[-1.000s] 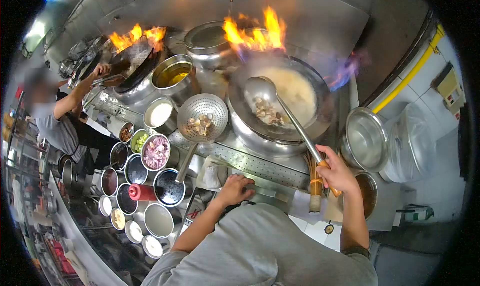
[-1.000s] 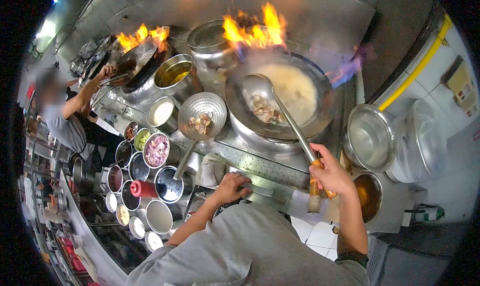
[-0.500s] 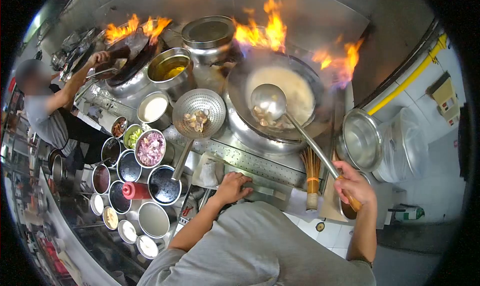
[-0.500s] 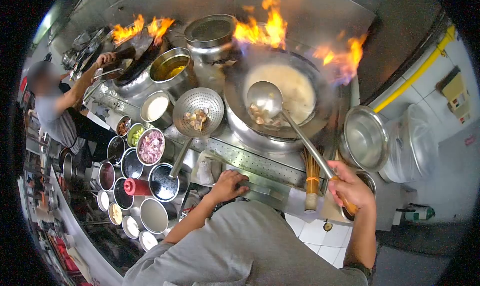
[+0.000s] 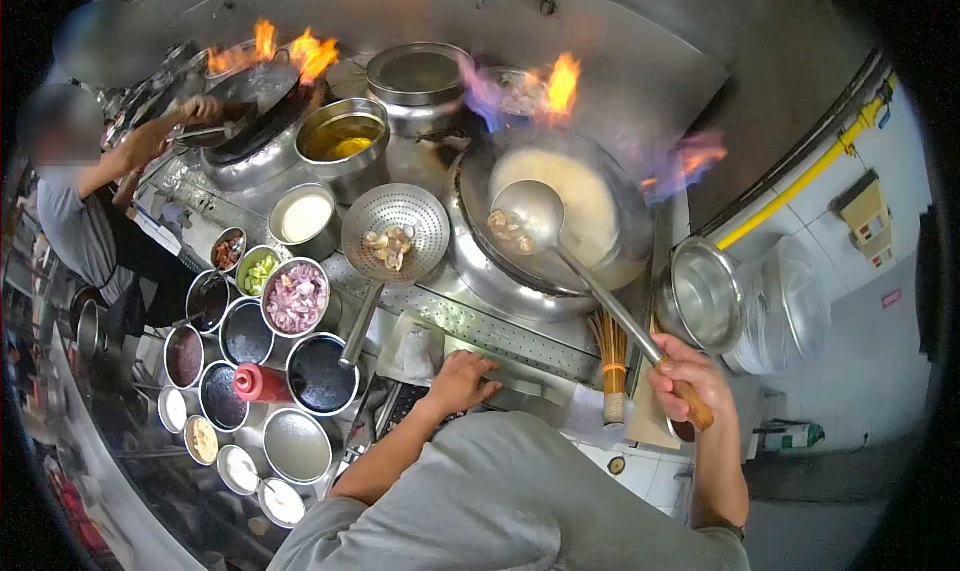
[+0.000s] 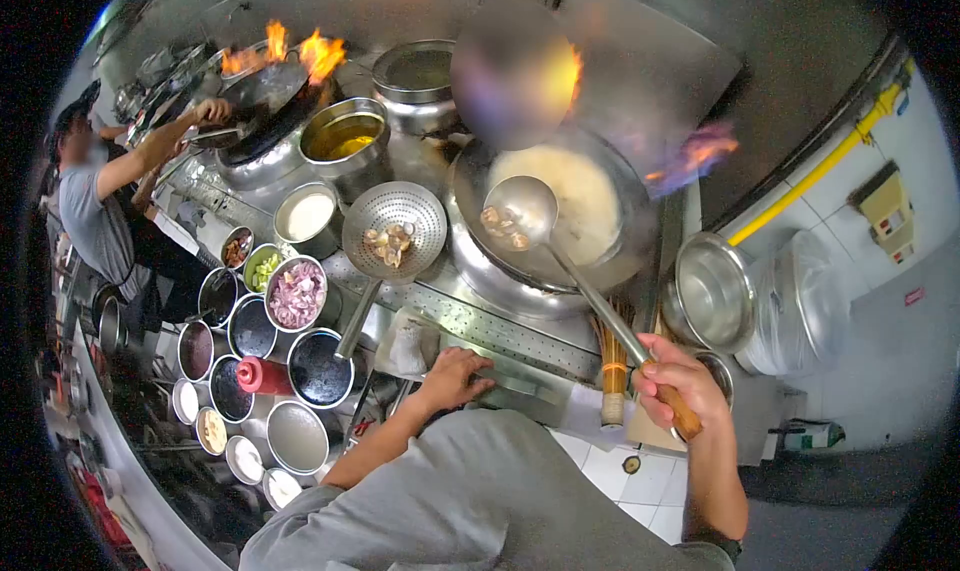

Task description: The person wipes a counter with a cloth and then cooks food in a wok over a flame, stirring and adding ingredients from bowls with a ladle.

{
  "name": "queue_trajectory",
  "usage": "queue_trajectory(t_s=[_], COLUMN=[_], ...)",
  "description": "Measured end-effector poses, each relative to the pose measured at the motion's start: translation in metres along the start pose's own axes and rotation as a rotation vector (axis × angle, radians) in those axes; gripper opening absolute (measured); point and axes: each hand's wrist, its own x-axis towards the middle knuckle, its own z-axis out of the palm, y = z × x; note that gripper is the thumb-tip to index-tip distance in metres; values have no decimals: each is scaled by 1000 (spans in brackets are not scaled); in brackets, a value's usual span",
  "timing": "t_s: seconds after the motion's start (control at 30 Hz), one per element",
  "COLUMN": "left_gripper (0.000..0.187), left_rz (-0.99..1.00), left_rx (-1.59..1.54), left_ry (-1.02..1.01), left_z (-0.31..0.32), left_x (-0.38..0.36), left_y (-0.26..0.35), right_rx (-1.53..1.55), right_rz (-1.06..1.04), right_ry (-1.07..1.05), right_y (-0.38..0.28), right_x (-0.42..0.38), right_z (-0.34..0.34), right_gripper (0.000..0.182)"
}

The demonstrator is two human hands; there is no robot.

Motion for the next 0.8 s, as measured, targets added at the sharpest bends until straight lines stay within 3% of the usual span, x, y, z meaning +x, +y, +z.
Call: queue_trajectory(t_s=[0.13,0.53,0.63,0.8], left_gripper=[37,31,33,37], left_rz=[42,100,107,81], left_rx=[-7,-25,-31,-15], left_ry=[41,138,123,73], left_z=[7,14,12,9], left_x=[-1,-8,-8,-7], left_y=[-7,-14,-15,-12], right_rx=[149,-572,-670,-576], right_rz=[-18,-241,-314,-469], right_ry=[-171,-70,6,127], right_y=[2,34,45,31], right_x=[11,110,133,133], right_z=[27,115,111,72], right_gripper=[54,66,67,68])
